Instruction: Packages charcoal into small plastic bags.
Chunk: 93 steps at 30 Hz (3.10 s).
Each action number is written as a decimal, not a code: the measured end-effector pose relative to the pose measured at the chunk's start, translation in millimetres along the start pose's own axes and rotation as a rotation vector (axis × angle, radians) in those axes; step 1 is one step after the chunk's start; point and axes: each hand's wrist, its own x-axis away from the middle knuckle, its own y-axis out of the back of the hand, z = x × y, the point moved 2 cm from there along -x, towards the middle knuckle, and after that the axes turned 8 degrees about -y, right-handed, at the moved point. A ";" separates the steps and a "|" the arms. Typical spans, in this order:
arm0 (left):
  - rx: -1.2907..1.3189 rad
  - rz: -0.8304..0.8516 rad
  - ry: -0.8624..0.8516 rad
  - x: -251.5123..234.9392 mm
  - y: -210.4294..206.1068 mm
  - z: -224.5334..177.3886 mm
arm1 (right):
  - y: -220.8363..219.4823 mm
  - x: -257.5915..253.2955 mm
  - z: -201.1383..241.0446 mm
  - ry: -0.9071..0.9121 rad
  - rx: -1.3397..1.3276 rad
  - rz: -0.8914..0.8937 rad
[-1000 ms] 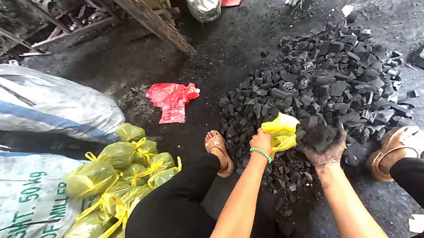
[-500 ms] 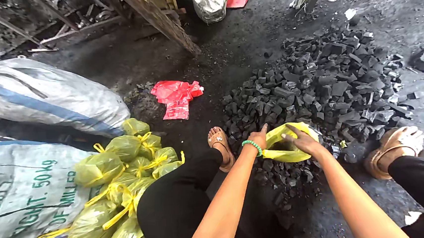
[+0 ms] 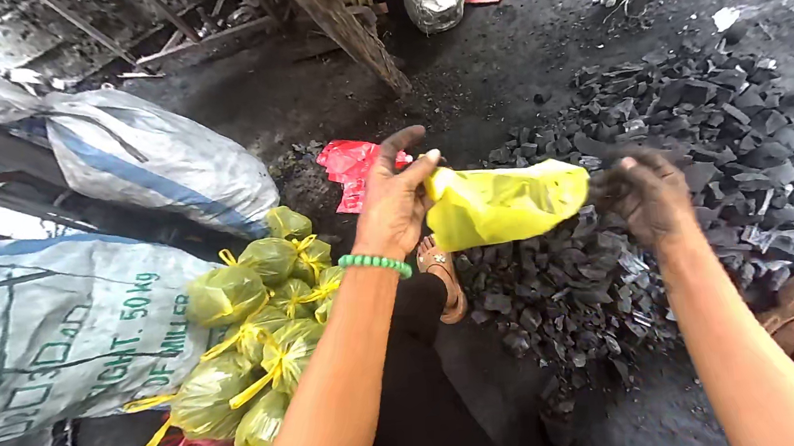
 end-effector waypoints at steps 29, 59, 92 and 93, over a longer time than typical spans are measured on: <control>0.192 0.042 0.122 -0.6 42.4 9.6 | -35.4 -0.2 -189.9 -0.310 1.755 0.533; -0.036 0.363 0.261 10.1 -112.4 46.8 | 0.4 28.7 -11.2 0.242 0.464 -0.013; -0.064 0.342 0.214 3.5 -61.9 31.2 | 136.3 78.0 -210.8 -0.604 0.556 -0.249; -0.082 0.378 0.214 5.2 -67.3 34.8 | 134.9 72.1 -196.2 -0.535 0.349 -0.311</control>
